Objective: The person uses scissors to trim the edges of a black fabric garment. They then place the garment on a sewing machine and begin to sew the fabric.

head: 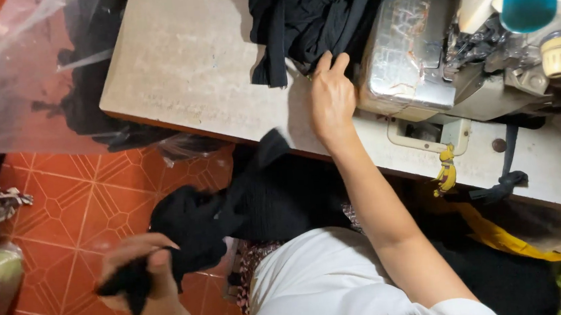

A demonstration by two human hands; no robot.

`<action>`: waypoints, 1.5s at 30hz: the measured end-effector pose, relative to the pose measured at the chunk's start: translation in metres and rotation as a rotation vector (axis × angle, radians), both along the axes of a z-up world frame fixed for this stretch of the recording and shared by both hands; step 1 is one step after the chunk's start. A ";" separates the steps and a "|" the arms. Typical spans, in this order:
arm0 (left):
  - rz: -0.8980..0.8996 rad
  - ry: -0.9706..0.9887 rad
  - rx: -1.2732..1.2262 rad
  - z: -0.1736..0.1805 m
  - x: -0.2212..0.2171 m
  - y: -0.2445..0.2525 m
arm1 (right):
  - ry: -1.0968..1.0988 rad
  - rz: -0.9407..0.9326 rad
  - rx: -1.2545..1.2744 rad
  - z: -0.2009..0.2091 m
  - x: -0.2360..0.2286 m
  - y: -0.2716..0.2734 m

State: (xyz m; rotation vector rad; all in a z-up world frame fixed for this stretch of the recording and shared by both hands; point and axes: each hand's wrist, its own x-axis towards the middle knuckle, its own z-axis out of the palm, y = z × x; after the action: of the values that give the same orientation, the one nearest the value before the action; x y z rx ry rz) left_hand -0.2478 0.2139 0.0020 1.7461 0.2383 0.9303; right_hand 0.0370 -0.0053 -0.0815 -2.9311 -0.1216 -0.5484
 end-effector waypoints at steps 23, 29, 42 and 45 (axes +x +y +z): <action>-0.113 0.389 0.459 -0.033 -0.018 -0.008 | -0.307 0.420 0.039 0.053 -0.090 -0.057; -0.058 0.449 0.571 -0.046 -0.022 -0.006 | -0.379 0.229 -0.078 0.032 -0.068 -0.033; -0.019 0.040 -0.610 -0.110 -0.061 0.069 | -0.026 0.306 0.755 0.039 -0.032 -0.001; -0.108 0.253 0.197 -0.016 -0.006 0.000 | -0.006 0.471 0.857 0.075 -0.067 0.002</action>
State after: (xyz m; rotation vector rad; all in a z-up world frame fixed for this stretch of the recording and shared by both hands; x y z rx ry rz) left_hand -0.2543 0.2142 -0.0139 2.0399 0.2191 0.6718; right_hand -0.0304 -0.0032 -0.0064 -1.9774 -0.4379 -0.3929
